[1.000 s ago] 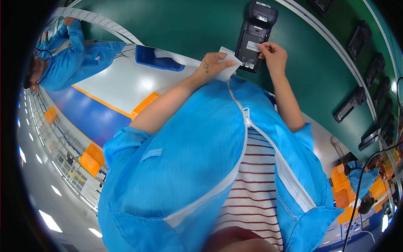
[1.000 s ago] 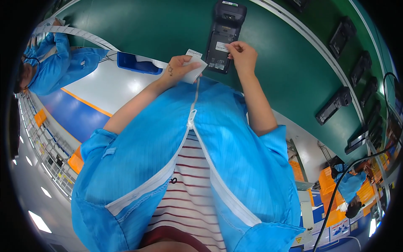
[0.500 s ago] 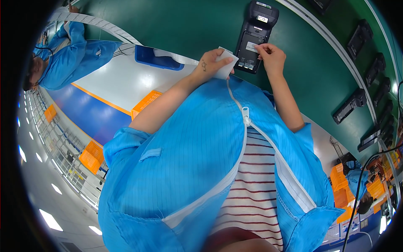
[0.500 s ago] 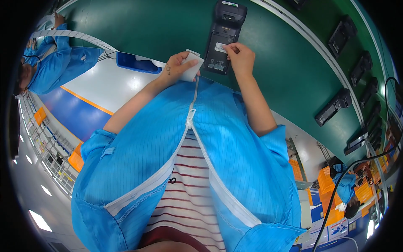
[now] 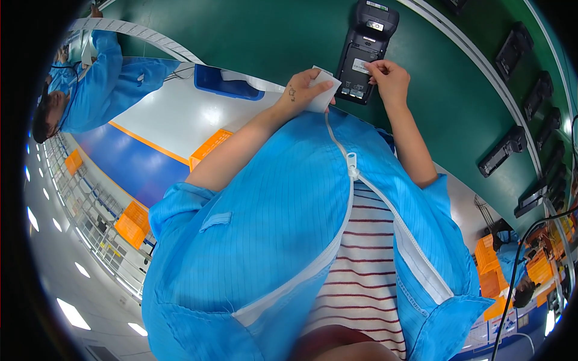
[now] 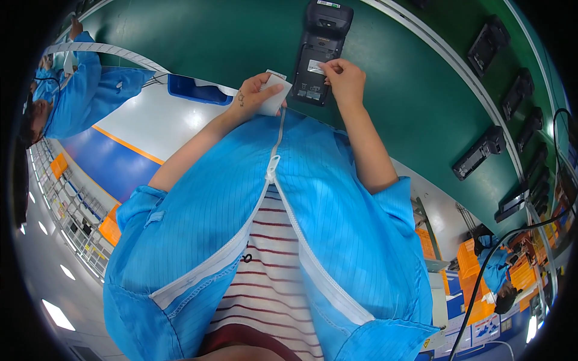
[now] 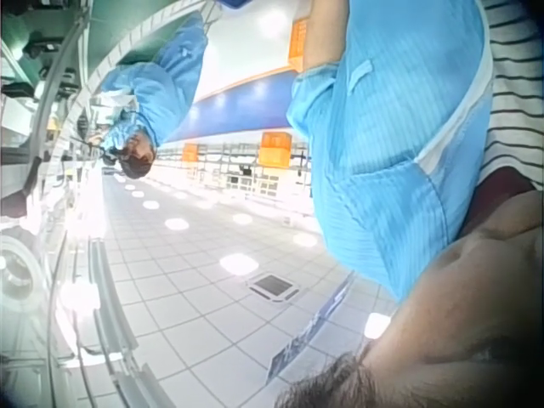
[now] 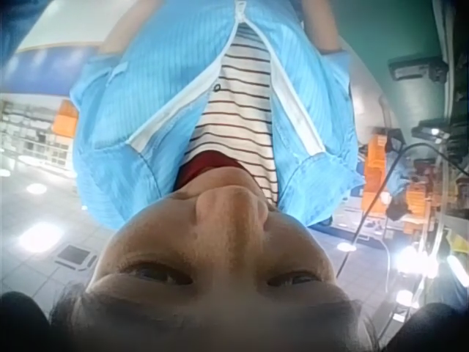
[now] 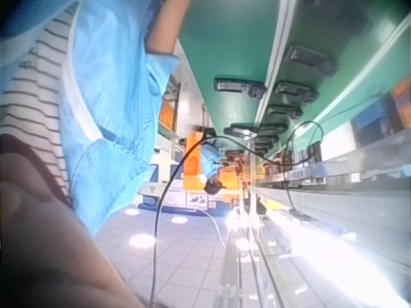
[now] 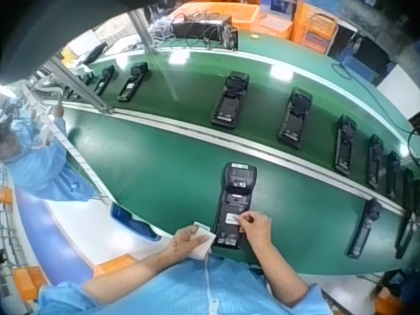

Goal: The person peels small labels from a label strip and applies them by hand to electronic devices on a production line.

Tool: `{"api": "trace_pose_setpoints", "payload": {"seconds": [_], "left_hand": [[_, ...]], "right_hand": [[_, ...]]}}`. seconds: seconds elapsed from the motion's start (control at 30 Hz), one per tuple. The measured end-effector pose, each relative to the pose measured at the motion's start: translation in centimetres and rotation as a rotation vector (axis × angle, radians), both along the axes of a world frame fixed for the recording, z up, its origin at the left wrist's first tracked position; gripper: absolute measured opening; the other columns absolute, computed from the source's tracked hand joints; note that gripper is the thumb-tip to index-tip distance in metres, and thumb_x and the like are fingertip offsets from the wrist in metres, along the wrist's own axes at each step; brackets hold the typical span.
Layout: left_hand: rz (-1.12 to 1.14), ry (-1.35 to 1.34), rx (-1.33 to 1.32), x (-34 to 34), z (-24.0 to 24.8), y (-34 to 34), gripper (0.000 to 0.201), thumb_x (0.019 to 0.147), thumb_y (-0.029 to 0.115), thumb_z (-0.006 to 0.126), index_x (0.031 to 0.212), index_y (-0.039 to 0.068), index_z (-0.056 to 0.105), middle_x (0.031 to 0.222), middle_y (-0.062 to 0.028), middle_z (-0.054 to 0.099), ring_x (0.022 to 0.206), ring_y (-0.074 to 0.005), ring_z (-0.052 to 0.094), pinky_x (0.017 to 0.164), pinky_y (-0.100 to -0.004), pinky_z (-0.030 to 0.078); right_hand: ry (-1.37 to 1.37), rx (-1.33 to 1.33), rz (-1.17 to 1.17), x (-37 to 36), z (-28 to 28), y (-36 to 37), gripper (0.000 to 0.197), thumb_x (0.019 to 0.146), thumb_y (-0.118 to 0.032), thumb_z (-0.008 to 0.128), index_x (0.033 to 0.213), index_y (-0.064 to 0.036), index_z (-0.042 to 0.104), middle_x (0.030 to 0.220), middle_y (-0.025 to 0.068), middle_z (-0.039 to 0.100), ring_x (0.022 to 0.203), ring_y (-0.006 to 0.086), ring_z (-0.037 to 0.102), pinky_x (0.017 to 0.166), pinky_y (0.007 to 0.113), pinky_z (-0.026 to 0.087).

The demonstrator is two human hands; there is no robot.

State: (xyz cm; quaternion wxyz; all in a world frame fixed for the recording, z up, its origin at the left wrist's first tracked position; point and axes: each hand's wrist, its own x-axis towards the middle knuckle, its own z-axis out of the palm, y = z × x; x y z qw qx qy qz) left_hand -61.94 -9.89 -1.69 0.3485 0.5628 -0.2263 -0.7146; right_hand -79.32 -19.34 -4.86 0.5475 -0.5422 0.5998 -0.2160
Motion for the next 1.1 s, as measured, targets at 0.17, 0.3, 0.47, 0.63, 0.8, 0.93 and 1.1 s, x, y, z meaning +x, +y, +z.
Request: {"api": "trace_pose_setpoints", "payload": {"seconds": [0.17, 0.3, 0.47, 0.63, 0.8, 0.93, 1.1], "left_hand": [[0.008, -0.001, -0.011, -0.1, 0.0, 0.2, 0.022, 0.081, 0.016, 0.051, 0.094, -0.002, 0.047, 0.076, -0.0116, 0.057, 0.063, -0.0143, 0.058, 0.05, -0.0235, 0.048], [0.03, 0.004, -0.039, -0.1, 0.0, 0.1, 0.021, 0.081, 0.015, 0.051, 0.093, -0.002, 0.047, 0.074, -0.0124, 0.057, 0.061, -0.0147, 0.057, 0.049, -0.024, 0.048], [0.119, 0.007, -0.056, 0.1, 0.8, 0.4, 0.019, 0.08, 0.013, 0.051, 0.091, -0.002, 0.047, 0.071, -0.0127, 0.056, 0.057, -0.0164, 0.057, 0.047, -0.0255, 0.048], [0.229, 0.001, -0.07, 1.8, 0.5, 1.1, 0.018, 0.079, 0.012, 0.051, 0.089, -0.002, 0.047, 0.069, -0.0129, 0.055, 0.054, -0.0179, 0.056, 0.043, -0.0274, 0.047], [0.351, -0.02, -0.091, 2.3, -0.2, 2.1, 0.018, 0.079, 0.014, 0.052, 0.088, -0.001, 0.046, 0.064, -0.0131, 0.054, 0.049, -0.0192, 0.054, 0.043, -0.028, 0.046], [0.363, -0.056, -0.159, 3.1, 0.5, 2.3, 0.017, 0.079, 0.013, 0.051, 0.087, -0.001, 0.047, 0.064, -0.0124, 0.055, 0.049, -0.0174, 0.054, 0.043, -0.0274, 0.045], [0.496, -0.148, -0.128, 4.6, -0.1, 4.6, 0.021, 0.079, 0.015, 0.05, 0.093, -0.001, 0.048, 0.069, -0.0119, 0.056, 0.052, -0.0171, 0.055, 0.044, -0.0269, 0.046]], "right_hand": [[0.001, 0.004, 0.011, -0.1, -0.2, -0.1, 0.012, 0.067, -0.009, 0.065, 0.07, 0.0017, 0.06, 0.056, 0.0038, 0.056, 0.047, 0.0072, 0.052, 0.044, 0.019, 0.044], [0.081, -0.014, 0.073, 0.0, 0.3, -0.5, 0.016, 0.068, -0.015, 0.064, 0.065, 0.0002, 0.059, 0.055, 0.0074, 0.057, 0.049, 0.0149, 0.055, 0.047, 0.025, 0.045], [0.599, -0.215, 0.382, 0.2, 1.4, -1.4, 0.026, 0.069, -0.027, 0.062, 0.073, -0.0019, 0.057, 0.073, 0.014, 0.058, 0.066, 0.0292, 0.056, 0.058, 0.036, 0.044], [0.49, -0.315, 0.152, -0.3, -1.5, 0.3, 0.047, 0.067, -0.018, 0.064, 0.105, -0.0008, 0.044, 0.087, 0.0165, 0.054, 0.085, 0.031, 0.052, 0.072, 0.038, 0.04], [0.233, -0.237, -0.081, 0.3, -3.7, 1.4, 0.031, 0.063, -0.013, 0.063, 0.09, 0.0002, 0.052, 0.076, 0.0093, 0.054, 0.066, 0.0202, 0.052, 0.064, 0.031, 0.042], [0.102, -0.258, -0.044, -0.1, -4.5, 0.3, 0.027, 0.069, -0.012, 0.06, 0.089, 0.0019, 0.049, 0.075, 0.0087, 0.056, 0.065, 0.0173, 0.054, 0.062, 0.028, 0.043], [-0.441, -0.002, 0.022, 4.8, -3.3, -3.8, 0.033, 0.079, -0.008, 0.05, 0.106, 0.0064, 0.038, 0.091, 0.0146, 0.056, 0.082, 0.0177, 0.055, 0.072, 0.026, 0.043]]}}
